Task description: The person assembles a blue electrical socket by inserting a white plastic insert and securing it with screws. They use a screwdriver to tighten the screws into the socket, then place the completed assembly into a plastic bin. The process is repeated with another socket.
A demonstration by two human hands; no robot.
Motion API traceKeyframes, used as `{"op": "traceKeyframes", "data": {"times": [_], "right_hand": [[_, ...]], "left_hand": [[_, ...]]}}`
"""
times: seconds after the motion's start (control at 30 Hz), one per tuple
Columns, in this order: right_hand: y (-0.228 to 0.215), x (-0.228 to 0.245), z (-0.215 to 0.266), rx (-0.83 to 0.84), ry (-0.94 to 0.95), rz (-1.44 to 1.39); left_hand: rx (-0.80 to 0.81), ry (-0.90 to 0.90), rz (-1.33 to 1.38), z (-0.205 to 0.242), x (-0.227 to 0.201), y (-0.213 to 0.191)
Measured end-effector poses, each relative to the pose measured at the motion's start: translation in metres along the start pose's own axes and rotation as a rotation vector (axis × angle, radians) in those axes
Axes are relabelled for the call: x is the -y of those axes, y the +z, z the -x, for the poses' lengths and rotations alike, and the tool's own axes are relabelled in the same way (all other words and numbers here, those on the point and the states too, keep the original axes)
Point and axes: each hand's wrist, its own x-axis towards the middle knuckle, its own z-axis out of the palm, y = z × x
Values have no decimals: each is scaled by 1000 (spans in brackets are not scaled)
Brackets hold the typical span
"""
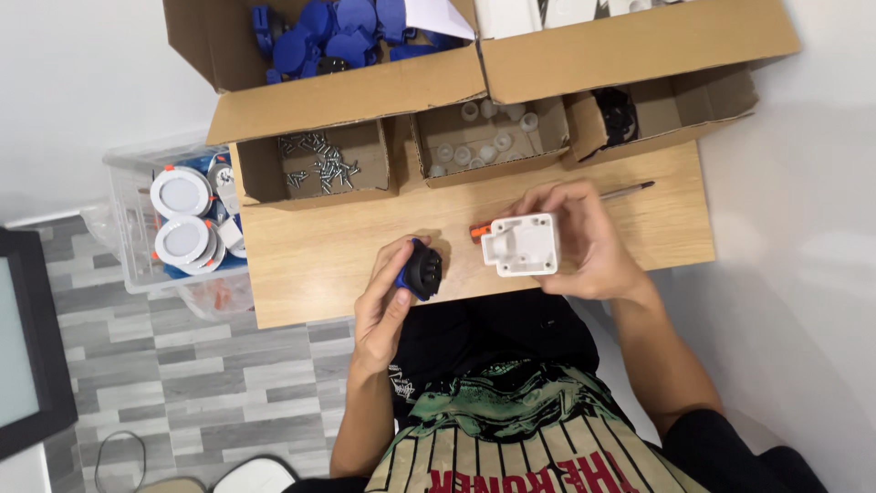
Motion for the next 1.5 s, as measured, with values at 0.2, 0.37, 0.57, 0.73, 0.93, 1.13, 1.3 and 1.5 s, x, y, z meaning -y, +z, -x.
{"op": "traceKeyframes", "data": {"times": [0.2,0.37,0.57,0.73,0.93,1.13,1.3,1.5], "right_hand": [[14,-6,9,51,-42,304],[22,0,16,106,-12,497],[29,11,13,167,-58,562],[25,0,19,173,-62,545],[23,0,18,191,-65,550],[24,-1,17,195,-74,595],[24,0,16,202,-62,585],[21,-6,20,209,-34,593]], "left_hand": [[-18,79,-72,2,3,9],[44,142,-284,-20,-25,23],[80,217,-449,-31,-37,43],[119,196,-468,-38,-36,55],[166,181,-526,-37,-27,51],[201,204,-633,-31,-15,50],[216,188,-664,-31,-16,46],[227,173,-686,-34,-19,45]]}}
